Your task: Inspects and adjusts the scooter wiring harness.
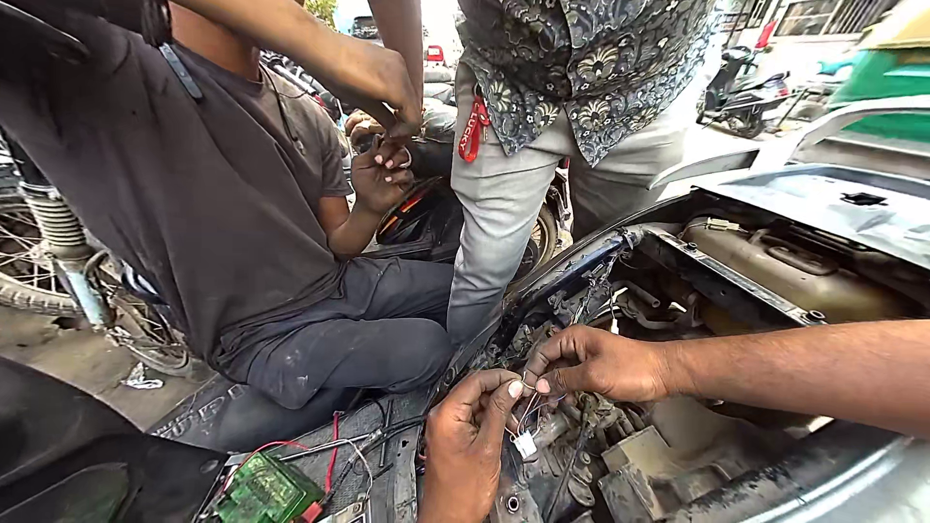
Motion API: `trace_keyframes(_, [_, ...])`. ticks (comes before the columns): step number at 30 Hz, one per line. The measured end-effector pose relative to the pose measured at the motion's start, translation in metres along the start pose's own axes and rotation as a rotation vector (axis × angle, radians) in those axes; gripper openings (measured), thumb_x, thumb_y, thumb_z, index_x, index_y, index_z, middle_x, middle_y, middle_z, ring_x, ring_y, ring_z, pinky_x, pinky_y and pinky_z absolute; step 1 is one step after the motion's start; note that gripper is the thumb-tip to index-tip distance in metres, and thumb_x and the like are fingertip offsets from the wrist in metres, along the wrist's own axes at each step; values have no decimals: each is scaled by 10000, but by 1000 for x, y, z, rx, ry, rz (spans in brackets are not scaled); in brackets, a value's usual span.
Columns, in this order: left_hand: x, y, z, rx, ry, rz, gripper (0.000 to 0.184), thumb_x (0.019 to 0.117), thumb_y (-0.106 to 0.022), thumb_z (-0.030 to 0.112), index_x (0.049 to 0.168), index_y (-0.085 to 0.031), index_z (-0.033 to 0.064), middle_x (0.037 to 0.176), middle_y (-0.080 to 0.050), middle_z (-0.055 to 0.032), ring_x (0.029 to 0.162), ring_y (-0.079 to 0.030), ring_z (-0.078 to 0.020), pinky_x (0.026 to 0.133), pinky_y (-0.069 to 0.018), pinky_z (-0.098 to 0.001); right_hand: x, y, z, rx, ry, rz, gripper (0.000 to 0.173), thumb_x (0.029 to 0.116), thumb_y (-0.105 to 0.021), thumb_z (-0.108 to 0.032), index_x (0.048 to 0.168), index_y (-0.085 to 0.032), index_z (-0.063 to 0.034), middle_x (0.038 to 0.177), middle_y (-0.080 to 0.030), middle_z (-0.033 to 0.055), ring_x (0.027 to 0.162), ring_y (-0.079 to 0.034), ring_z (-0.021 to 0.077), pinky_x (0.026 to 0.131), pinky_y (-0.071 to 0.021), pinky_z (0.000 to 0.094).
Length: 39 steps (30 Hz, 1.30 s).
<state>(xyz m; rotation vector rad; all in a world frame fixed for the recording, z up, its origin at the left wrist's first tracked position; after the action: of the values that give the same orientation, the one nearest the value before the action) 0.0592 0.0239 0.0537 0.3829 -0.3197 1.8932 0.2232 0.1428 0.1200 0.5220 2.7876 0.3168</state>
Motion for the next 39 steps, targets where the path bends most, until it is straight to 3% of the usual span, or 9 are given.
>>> trace_keyframes(4, [0,0,0,-14,79,12,156,1008,-645,126,1043,-729,-1,834,-710,-143,609,-659,-230,518,-572,-305,-3,-2,-5,-225,74,112,143,978,-712,-134,1114,-698,-93,957,-735,34,773,-709,140,719,-622,297])
trace_keyframes(8, [1,0,-3,-101,218,-1,204,1032,-609,149,1051,-724,-19,855,-698,-179,612,-642,-247,506,-546,-309,-6,-4,-6,-545,274,259,162,910,-789,-227,1019,-676,-187,836,-704,-88,670,-660,39,607,-602,265])
trace_keyframes(12, [2,-1,-9,-338,376,-27,239,1028,-615,145,1051,-705,-76,847,-667,-219,598,-603,-218,499,-503,-286,-11,-5,-12,-885,436,332,99,912,-752,-315,973,-721,-243,853,-664,-144,741,-630,-21,639,-582,259])
trace_keyframes(15, [1,-3,-9,-454,445,-76,256,1037,-601,152,1052,-698,-84,864,-666,-221,627,-611,-198,532,-512,-278,-12,-5,-13,-919,478,334,168,969,-688,-401,920,-718,-243,774,-645,-145,667,-606,-21,571,-550,253])
trace_keyframes(20, [1,-3,-8,-509,470,-78,252,1035,-605,150,1032,-694,-86,869,-653,-213,628,-605,-191,544,-520,-274,-13,-6,-13,-1003,473,322,95,916,-720,-346,973,-715,-270,806,-667,-172,712,-629,-38,600,-562,268])
trace_keyframes(26, [0,-5,-8,-461,410,-109,235,1028,-620,135,1047,-698,-85,879,-660,-215,632,-595,-184,551,-513,-274,-14,-5,-13,-960,525,344,123,961,-708,-360,938,-754,-248,774,-669,-164,682,-619,-42,587,-548,243])
trace_keyframes(33, [2,1,-1,-127,114,-115,186,1015,-646,127,1079,-742,-19,970,-736,-174,687,-666,-225,603,-575,-303,-8,0,-6,-675,424,306,173,1000,-681,-381,989,-725,-214,749,-665,-135,627,-611,-8,560,-545,232])
trace_keyframes(37, [2,5,2,-86,65,-155,186,1018,-643,132,1104,-748,4,1005,-748,-153,718,-685,-225,628,-592,-309,-10,-1,-12,-675,548,330,223,969,-742,-266,1172,-716,-175,928,-747,-141,727,-666,-23,649,-600,226])
trace_keyframes(39, [3,6,2,-118,70,-169,186,1011,-654,131,1087,-747,-11,945,-733,-166,702,-672,-228,629,-587,-315,-13,-4,-19,-843,674,337,206,982,-721,-243,1179,-745,-187,1032,-743,-130,867,-690,-18,737,-615,241])
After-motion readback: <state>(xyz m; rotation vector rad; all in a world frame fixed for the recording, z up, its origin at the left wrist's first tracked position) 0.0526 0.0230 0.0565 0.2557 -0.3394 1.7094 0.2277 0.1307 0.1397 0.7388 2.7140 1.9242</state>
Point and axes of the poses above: each hand's wrist, its own x-axis towards the middle knuckle, its own y-axis out of the back of the hand, z = x × y, the point moved 3 cm from there along x, towards the middle knuckle
